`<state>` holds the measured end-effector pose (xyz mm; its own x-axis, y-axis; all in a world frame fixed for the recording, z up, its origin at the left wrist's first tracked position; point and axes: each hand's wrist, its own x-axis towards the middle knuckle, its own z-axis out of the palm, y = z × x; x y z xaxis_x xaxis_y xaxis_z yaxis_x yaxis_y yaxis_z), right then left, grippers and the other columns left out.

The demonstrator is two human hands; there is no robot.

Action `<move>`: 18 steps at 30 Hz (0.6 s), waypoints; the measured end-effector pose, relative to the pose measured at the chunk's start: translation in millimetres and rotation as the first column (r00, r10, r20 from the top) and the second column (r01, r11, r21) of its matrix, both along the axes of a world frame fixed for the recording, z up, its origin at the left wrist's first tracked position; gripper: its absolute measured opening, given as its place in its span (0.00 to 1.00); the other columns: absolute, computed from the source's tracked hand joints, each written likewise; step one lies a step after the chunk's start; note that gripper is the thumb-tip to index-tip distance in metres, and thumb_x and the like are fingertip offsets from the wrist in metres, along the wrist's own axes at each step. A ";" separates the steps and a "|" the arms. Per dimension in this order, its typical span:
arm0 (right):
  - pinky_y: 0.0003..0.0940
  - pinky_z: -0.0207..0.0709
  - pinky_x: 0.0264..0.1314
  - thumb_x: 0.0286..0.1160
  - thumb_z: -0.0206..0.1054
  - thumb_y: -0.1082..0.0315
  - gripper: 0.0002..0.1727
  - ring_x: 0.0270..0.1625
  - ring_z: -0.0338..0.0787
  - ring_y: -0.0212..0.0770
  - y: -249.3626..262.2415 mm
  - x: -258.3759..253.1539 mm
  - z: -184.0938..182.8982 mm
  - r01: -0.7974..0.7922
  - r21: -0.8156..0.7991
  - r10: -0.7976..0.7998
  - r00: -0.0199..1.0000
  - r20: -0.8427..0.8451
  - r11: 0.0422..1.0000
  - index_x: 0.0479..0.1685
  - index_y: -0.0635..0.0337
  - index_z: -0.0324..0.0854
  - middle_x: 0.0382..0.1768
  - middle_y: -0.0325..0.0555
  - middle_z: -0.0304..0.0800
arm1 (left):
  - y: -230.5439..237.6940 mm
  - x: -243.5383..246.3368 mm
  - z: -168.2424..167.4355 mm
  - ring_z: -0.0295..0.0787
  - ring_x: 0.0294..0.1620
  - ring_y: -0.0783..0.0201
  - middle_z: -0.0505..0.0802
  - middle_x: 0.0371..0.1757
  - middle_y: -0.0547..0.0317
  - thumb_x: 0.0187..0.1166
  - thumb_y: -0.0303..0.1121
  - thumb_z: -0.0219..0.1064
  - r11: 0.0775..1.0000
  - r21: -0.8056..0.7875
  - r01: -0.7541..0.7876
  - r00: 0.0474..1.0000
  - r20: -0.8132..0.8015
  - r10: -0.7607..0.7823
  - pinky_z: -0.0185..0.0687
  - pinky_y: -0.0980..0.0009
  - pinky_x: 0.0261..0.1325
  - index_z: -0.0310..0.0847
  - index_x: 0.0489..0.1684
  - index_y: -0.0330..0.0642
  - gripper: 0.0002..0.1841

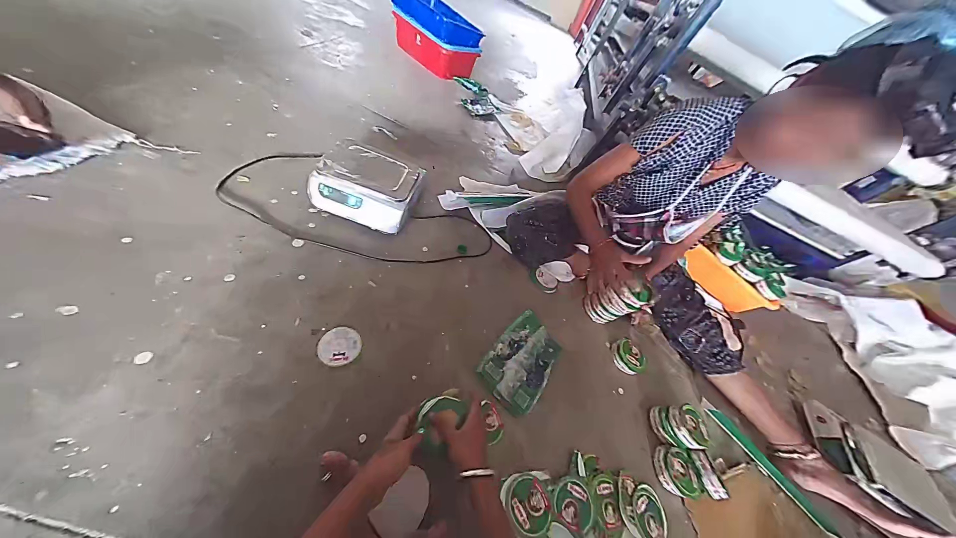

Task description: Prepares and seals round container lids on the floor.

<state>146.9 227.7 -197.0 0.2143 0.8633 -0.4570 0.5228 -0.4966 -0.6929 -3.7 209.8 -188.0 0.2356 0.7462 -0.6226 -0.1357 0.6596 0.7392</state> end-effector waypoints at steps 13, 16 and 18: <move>0.76 0.18 0.89 0.55 0.74 0.24 0.70 0.95 0.21 0.70 81.2 126.1 -1.5 -0.271 -0.329 0.422 0.676 0.604 0.904 0.97 0.51 0.42 0.95 0.64 0.22 | 36.0 -57.4 1.6 0.72 0.79 0.28 0.68 0.84 0.29 0.65 0.37 0.83 0.672 -0.388 0.631 0.129 -0.802 -0.584 0.77 0.36 0.69 0.61 0.86 0.34 0.46; 0.78 0.19 0.88 0.62 0.73 0.30 0.64 0.95 0.22 0.72 79.5 122.8 -11.8 -0.303 -0.309 0.432 0.676 0.597 0.901 0.97 0.48 0.43 0.95 0.66 0.25 | 39.0 -54.7 -6.6 0.78 0.74 0.30 0.70 0.83 0.31 0.67 0.30 0.80 0.678 -0.406 0.612 0.133 -0.793 -0.595 0.80 0.37 0.66 0.65 0.84 0.37 0.41; 0.79 0.23 0.88 0.63 0.77 0.36 0.52 0.95 0.32 0.74 63.0 119.7 -24.2 -0.295 -0.073 0.272 0.721 0.637 0.953 0.91 0.47 0.63 0.94 0.67 0.40 | 38.8 -57.6 -9.4 0.80 0.74 0.32 0.76 0.79 0.32 0.69 0.30 0.77 0.674 -0.405 0.617 0.144 -0.785 -0.603 0.80 0.38 0.67 0.71 0.80 0.36 0.35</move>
<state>266.6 290.7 -221.2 0.1859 0.9428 -0.2768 0.9579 -0.2367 -0.1627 -61.3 248.6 -197.4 0.0132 0.6266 -0.7792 0.9594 0.2117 0.1864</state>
